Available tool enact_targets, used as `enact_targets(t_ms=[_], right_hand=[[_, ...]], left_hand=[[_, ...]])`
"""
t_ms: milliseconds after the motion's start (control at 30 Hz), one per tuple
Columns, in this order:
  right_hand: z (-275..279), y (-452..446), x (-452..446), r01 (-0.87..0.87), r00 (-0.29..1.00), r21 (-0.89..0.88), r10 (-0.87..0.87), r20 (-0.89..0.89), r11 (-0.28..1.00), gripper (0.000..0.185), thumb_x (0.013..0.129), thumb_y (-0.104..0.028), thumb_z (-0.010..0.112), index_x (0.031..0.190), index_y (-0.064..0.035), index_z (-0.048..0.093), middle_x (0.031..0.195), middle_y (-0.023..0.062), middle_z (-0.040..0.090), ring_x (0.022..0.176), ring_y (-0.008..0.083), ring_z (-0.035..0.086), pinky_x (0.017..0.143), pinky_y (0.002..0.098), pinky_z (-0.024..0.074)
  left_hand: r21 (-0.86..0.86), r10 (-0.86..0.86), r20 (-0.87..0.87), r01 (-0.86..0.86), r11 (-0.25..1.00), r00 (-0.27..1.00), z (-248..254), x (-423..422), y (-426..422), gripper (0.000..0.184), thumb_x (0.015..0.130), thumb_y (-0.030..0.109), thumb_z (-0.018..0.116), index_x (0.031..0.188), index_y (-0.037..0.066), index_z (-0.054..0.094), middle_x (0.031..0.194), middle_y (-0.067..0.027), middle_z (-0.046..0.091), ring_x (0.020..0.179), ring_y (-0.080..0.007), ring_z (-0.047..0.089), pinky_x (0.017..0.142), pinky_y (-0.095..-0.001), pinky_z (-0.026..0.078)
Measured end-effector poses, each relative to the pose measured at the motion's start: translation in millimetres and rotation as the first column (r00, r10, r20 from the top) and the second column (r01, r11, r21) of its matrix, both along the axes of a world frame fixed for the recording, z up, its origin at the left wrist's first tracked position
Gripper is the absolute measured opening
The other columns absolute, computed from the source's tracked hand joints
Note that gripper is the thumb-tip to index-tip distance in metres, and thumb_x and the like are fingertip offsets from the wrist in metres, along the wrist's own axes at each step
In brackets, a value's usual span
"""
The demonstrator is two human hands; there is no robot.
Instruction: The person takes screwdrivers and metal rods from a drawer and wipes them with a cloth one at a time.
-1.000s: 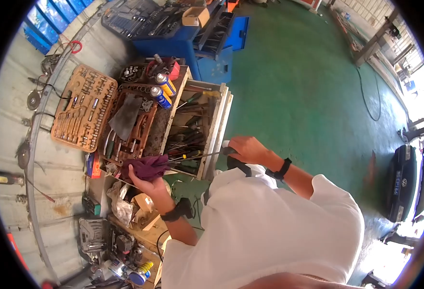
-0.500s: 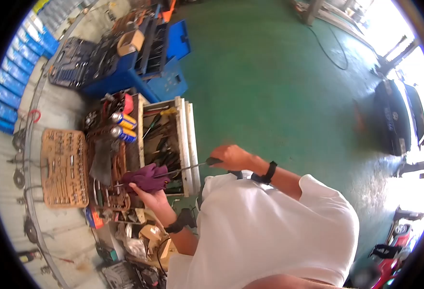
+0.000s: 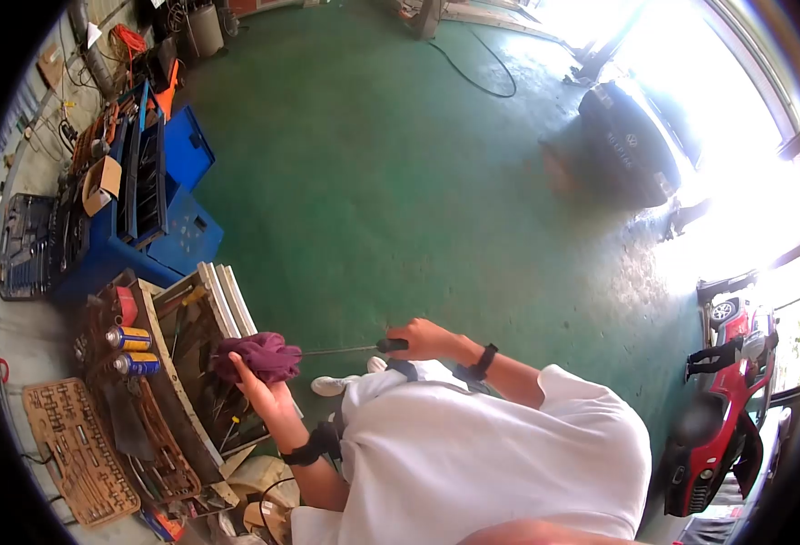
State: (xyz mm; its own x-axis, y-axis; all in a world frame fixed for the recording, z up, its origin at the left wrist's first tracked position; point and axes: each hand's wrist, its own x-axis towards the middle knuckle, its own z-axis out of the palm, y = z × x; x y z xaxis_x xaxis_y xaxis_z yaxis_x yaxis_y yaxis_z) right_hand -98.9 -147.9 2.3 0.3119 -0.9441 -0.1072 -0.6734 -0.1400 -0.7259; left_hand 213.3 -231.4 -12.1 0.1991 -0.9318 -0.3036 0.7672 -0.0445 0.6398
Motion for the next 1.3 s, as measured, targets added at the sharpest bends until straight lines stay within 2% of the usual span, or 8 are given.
enact_targets(t_ms=[167,667,867,1000,1067,1133,1200,1300], right_hand=[[-8.4,32.8,-20.5,0.07,0.997,0.015,-0.069,-0.028,0.997,0.019,0.084,-0.025,0.068,0.086,-0.0069,0.063,0.065,0.0152,0.061,0.059,0.0365,0.06,0.054,0.045,0.0465],[33.0,54.6,-15.4,0.258,0.951,-0.291,-0.295,-0.089,0.921,0.015,0.075,-0.016,0.074,0.083,-0.0085,0.064,0.069,0.0085,0.062,0.06,0.031,0.061,0.052,0.0401,0.0472],[42.2,88.2,-7.4,0.427,0.892,-0.264,-0.451,-0.035,0.865,0.016,0.077,-0.017,0.075,0.081,-0.0072,0.063,0.063,0.0101,0.06,0.054,0.032,0.057,0.05,0.0389,0.0443],[45.0,106.3,3.9,0.604,0.797,-0.187,-0.59,0.128,0.775,0.019,0.082,-0.02,0.074,0.082,-0.0047,0.063,0.061,0.013,0.058,0.052,0.0315,0.055,0.05,0.0382,0.042],[52.4,109.4,12.3,0.629,0.777,-0.151,-0.611,0.15,0.763,0.02,0.083,-0.021,0.073,0.082,-0.0043,0.063,0.062,0.0135,0.058,0.052,0.031,0.055,0.05,0.0378,0.0417],[58.7,110.8,20.3,0.65,0.757,-0.102,-0.63,0.175,0.753,0.02,0.084,-0.021,0.073,0.083,-0.0038,0.063,0.062,0.014,0.058,0.052,0.0305,0.054,0.05,0.0374,0.0414],[59.2,106.5,30.8,0.644,0.753,-0.038,-0.624,0.209,0.764,0.023,0.088,-0.025,0.068,0.086,-0.0021,0.062,0.064,0.0191,0.057,0.053,0.0355,0.052,0.052,0.0412,0.0413],[43.0,104.2,38.8,0.642,0.71,0.076,-0.63,0.315,0.763,0.03,0.091,-0.028,0.066,0.082,0.0,0.058,0.059,0.0126,0.052,0.051,0.0228,0.05,0.051,0.0377,0.0402]], left_hand=[[0.014,-0.025,-0.045,0.025,1.0,0.999,-29.9,5.5,-5.8,0.058,0.092,0.047,0.064,0.132,0.009,0.046,0.121,-0.0085,0.058,0.106,-0.0253,0.061,0.092,-0.0452,0.052],[-0.1,0.106,0.131,-0.093,0.991,0.986,58.6,22.3,-57.8,0.05,0.092,0.04,0.068,0.127,0.009,0.048,0.114,-0.006,0.06,0.097,-0.0204,0.062,0.08,-0.0366,0.056],[-0.241,0.084,0.15,-0.046,0.97,0.985,57.2,29.6,-91.2,0.046,0.093,0.038,0.066,0.121,0.007,0.048,0.112,-0.0131,0.059,0.101,-0.0239,0.063,0.09,-0.0411,0.055],[-0.346,-0.258,0.169,0.302,0.888,0.951,67.1,-11.6,-81.9,0.048,0.096,0.04,0.06,0.127,0.005,0.049,0.116,-0.0158,0.06,0.107,-0.0282,0.062,0.097,-0.0446,0.051],[-0.218,-0.554,-0.034,0.535,0.816,0.832,69.8,-44.4,-67.6,0.053,0.096,0.042,0.059,0.131,0.004,0.048,0.121,-0.0159,0.06,0.112,-0.0297,0.06,0.099,-0.0452,0.049],[-0.148,-0.631,-0.082,0.617,0.773,0.771,62.9,-85.1,-49.2,0.057,0.095,0.044,0.059,0.135,0.004,0.048,0.127,-0.0145,0.058,0.118,-0.0299,0.057,0.102,-0.0462,0.047],[-0.146,-0.796,-0.129,0.783,0.605,0.591,64.7,-115.4,-25.3,0.066,0.09,0.043,0.067,0.14,0.007,0.043,0.136,-0.0122,0.052,0.123,-0.027,0.053,0.106,-0.045,0.043],[-0.201,-0.893,-0.244,0.881,0.429,0.379,82.7,-149.5,15.5,0.062,0.09,0.038,0.069,0.137,0.008,0.044,0.127,-0.0099,0.057,0.116,-0.0239,0.056,0.102,-0.0424,0.045]])
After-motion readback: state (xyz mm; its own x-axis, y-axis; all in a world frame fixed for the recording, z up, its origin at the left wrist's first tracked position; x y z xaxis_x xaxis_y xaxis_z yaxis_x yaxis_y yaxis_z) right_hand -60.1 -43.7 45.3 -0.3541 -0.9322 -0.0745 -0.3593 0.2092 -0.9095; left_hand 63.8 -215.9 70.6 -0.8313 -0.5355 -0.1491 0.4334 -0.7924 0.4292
